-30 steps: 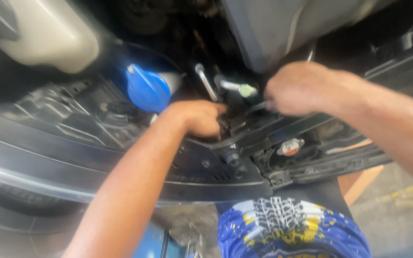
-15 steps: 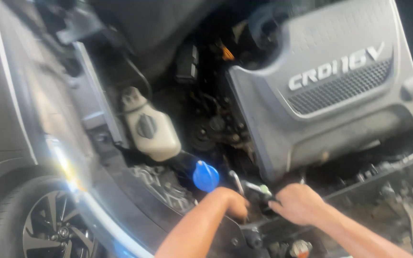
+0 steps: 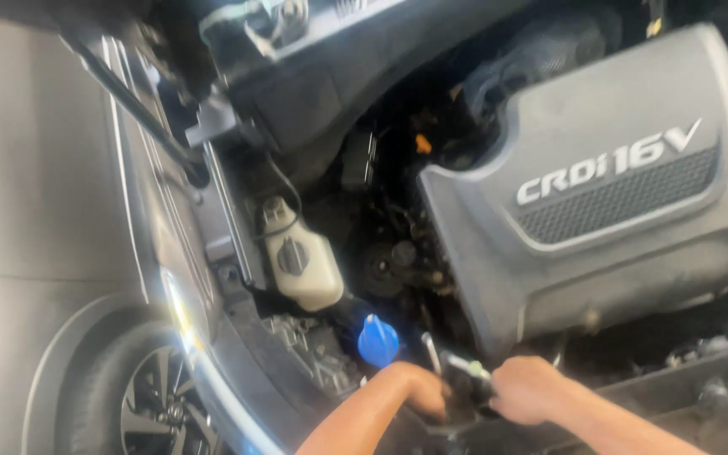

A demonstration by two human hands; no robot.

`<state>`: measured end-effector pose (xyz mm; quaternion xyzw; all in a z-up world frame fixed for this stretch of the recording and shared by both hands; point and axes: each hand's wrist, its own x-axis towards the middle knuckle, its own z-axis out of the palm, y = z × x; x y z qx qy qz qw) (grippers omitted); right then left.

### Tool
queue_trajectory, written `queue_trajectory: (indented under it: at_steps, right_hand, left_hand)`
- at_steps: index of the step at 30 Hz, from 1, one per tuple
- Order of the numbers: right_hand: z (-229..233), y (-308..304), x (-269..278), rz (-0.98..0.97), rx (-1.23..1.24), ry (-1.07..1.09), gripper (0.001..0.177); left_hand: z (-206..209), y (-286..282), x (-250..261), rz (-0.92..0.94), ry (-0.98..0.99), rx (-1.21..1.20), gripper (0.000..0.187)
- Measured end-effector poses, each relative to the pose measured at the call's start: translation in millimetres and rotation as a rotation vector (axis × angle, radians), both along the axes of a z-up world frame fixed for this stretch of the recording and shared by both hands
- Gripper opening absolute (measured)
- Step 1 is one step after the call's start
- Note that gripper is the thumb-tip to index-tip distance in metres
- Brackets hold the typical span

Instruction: Removing and replacing a car part from the front radiator support of a vehicle using tools.

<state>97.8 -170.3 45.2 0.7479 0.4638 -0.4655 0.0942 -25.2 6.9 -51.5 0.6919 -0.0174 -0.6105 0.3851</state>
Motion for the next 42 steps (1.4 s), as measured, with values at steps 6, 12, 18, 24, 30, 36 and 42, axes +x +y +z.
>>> queue_trajectory:
  at_steps: [6, 12, 18, 24, 30, 36, 42]
  right_hand:
    - [-22, -9, 14, 0.006, 0.045, 0.180, 0.029]
    - [-5, -11, 7, -0.128, 0.044, 0.141, 0.054]
    - [16, -1, -3, -0.184, 0.043, 0.147, 0.056]
    - [-7, 9, -11, -0.232, -0.095, -0.070, 0.059]
    - [-30, 7, 10, -0.019, -0.064, -0.002, 0.042]
    - [-69, -22, 27, -0.261, -0.061, 0.304, 0.032]
    - [-135, -106, 34, -0.185, 0.208, 0.065, 0.028]
  left_hand:
    - [-61, 8, -16, -0.036, -0.116, -0.035, 0.070]
    - [-22, 4, 1, -0.010, 0.015, -0.060, 0.072]
    - [-60, -1, 6, -0.129, -0.132, -0.052, 0.069]
    - [-8, 1, 11, -0.129, -0.192, -0.052, 0.066]
    - [-40, 1, -8, -0.029, -0.299, -0.090, 0.063]
    - [220, 88, 61, 0.316, -0.681, 0.055, 0.052]
    - [274, 229, 215, 0.901, -1.340, 0.753, 0.027]
